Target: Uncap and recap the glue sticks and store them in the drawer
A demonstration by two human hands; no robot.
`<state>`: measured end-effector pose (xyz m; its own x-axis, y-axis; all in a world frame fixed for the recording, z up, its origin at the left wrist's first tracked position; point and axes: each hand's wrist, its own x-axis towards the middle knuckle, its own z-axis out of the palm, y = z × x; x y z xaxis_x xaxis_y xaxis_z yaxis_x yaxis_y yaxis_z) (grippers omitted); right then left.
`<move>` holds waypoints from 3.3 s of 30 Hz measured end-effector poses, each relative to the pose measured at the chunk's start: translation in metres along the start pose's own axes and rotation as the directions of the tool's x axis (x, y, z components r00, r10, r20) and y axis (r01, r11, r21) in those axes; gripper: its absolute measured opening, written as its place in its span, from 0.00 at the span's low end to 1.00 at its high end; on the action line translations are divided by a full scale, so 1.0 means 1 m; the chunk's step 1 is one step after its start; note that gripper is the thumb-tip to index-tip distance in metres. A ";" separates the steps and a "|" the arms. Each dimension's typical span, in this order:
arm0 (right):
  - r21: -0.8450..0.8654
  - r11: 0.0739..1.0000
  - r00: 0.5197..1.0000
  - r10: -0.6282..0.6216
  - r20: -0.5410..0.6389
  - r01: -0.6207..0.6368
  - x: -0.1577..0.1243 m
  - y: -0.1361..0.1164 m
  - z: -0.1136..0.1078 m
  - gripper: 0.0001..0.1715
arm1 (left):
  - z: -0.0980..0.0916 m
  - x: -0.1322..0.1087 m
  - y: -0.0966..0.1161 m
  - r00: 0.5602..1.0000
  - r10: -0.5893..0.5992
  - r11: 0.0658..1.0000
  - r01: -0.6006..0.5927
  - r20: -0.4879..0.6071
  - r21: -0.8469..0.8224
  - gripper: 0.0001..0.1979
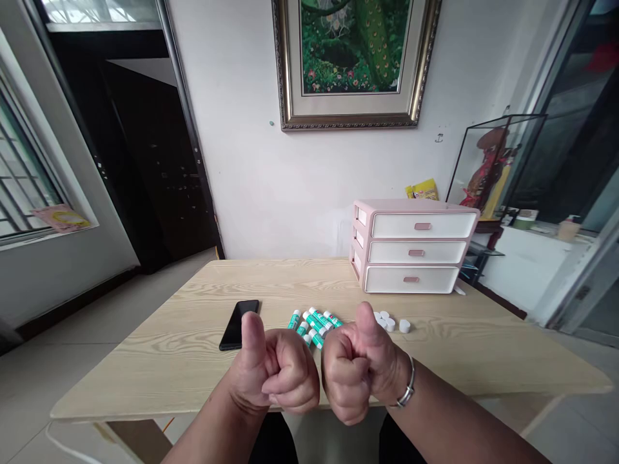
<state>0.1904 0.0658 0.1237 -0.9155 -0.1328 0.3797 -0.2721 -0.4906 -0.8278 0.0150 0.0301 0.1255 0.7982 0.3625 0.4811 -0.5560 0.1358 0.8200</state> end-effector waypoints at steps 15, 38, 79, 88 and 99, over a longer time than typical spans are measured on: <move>0.000 0.996 0.996 -0.087 0.035 0.087 0.005 -0.014 -0.016 0.43 | -0.018 0.008 0.007 0.999 -0.024 0.999 0.025 0.044 -0.024 0.42; -0.020 0.998 0.995 -0.060 -0.077 0.058 0.003 -0.027 -0.014 0.43 | -0.019 0.019 0.016 0.998 -0.068 0.997 0.068 0.007 0.033 0.43; -0.011 1.000 0.988 -0.006 -0.154 0.004 -0.007 -0.015 -0.022 0.47 | -0.023 0.008 0.010 0.997 -0.069 0.996 0.071 -0.041 0.045 0.41; -0.042 0.998 0.993 -0.059 -0.105 0.055 -0.011 -0.019 -0.018 0.46 | -0.020 0.007 0.012 0.999 -0.021 0.998 0.023 -0.033 0.062 0.41; -0.098 0.994 0.987 -0.053 -0.151 0.039 -0.019 -0.029 -0.013 0.48 | -0.019 0.003 0.022 1.000 -0.020 0.995 0.022 -0.023 0.096 0.41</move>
<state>0.2119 0.0938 0.1351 -0.9340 0.0247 0.3565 -0.3349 -0.4084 -0.8491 0.0004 0.0518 0.1390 0.8033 0.3811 0.4576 -0.5135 0.0541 0.8564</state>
